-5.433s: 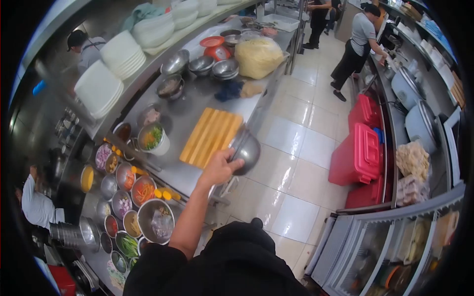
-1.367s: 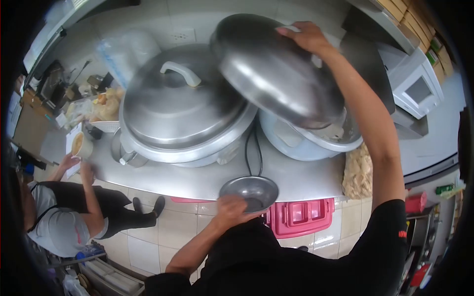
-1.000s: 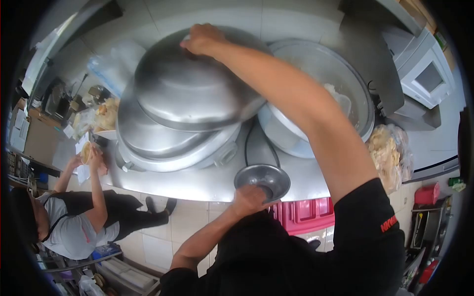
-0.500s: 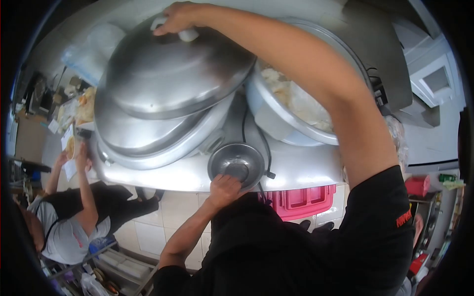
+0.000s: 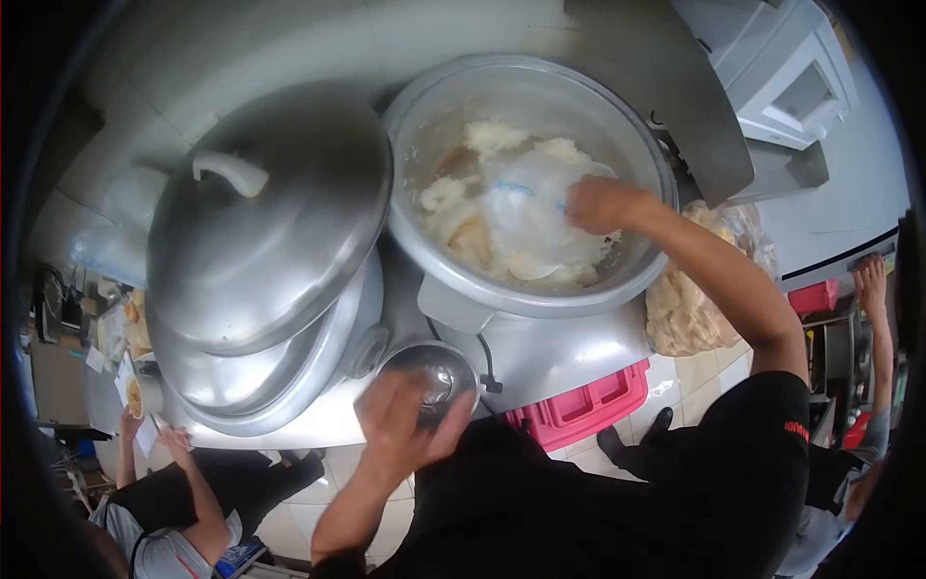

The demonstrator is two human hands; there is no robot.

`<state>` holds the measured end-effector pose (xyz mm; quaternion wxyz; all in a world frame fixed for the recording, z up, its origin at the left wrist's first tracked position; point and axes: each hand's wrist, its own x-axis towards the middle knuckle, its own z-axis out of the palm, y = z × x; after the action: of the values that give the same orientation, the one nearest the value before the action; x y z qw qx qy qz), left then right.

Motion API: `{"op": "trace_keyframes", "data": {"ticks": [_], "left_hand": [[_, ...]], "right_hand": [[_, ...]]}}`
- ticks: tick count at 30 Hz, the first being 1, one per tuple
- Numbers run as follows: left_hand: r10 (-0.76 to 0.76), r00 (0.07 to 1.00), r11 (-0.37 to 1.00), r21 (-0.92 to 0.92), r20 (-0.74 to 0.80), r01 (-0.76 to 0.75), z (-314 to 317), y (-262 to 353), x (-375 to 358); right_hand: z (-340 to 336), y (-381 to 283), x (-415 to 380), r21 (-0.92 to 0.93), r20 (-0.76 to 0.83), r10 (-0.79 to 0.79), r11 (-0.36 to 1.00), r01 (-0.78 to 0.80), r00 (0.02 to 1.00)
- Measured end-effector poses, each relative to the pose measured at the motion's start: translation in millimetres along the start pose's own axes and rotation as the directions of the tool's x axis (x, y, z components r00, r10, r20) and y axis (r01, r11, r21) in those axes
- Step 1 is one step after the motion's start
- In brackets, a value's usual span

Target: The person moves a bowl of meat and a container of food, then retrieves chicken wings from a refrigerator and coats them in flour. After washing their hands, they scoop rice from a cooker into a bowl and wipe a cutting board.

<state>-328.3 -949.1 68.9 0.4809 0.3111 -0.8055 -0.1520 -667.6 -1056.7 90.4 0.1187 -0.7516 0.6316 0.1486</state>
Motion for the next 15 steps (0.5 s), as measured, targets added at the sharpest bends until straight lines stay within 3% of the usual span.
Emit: {"op": "trace_keyframes", "data": {"ticks": [2, 4, 6, 8, 9, 10, 11, 12, 13, 14, 15], "left_hand": [[-0.076, 0.992, 0.993, 0.098, 0.098, 0.067, 21.4, 10.2, 57.4], [-0.220, 0.949, 0.946, 0.289, 0.228, 0.149, 51.2, 15.0, 120.1], [-0.372, 0.837, 0.891, 0.407, 0.400, 0.201, 87.6, -10.6, 157.8], [-0.454, 0.721, 0.876, 0.411, 0.524, 0.253, 115.6, -48.6, 186.9], [-0.552, 0.648, 0.834, 0.334, 0.525, 0.439, 120.7, -60.1, 207.0], [-0.635, 0.556, 0.750, 0.254, 0.536, 0.611, 124.8, -66.6, 218.4], [-0.600, 0.614, 0.769, 0.158, 0.513, 0.620, 118.9, -55.1, 227.1], [-0.566, 0.668, 0.783, 0.059, 0.483, 0.620, 111.8, -44.5, 237.6], [-0.570, 0.664, 0.780, 0.064, 0.483, 0.623, 110.8, -40.1, 244.4], [-0.428, 0.781, 0.866, -0.042, 0.456, 0.499, 110.7, -36.5, 250.9], [-0.273, 0.872, 0.924, -0.141, 0.406, 0.355, 109.6, -33.0, 254.7]], "right_hand": [[9.4, 1.1, 25.4, 0.220, -0.098, -0.059, 0.972, 0.079, 0.993], [6.1, -16.1, 42.8, 0.398, -0.247, 0.091, 0.917, 0.015, 0.965], [15.8, -20.8, 67.6, 0.773, -0.433, 0.095, 0.551, 0.314, 0.897], [-8.4, -47.2, 70.7, 0.950, -0.312, 0.361, 0.104, 0.295, 0.879], [-11.2, -43.6, 79.3, 0.950, -0.312, 0.362, 0.098, 0.297, 0.878], [-16.2, -33.4, 94.0, 0.938, -0.301, 0.220, -0.106, 0.329, 0.928], [-23.5, -24.6, 103.7, 0.896, -0.313, 0.069, -0.308, 0.319, 0.947], [-28.6, -14.5, 110.8, 0.895, -0.312, 0.069, -0.314, 0.317, 0.948], [-38.9, -7.0, 112.2, 0.843, -0.305, 0.013, -0.461, 0.277, 0.952], [-45.0, 2.1, 119.3, 0.775, -0.305, -0.047, -0.593, 0.219, 0.951], [-50.7, 15.9, 127.4, 0.776, -0.301, -0.057, -0.595, 0.210, 0.952]]}}
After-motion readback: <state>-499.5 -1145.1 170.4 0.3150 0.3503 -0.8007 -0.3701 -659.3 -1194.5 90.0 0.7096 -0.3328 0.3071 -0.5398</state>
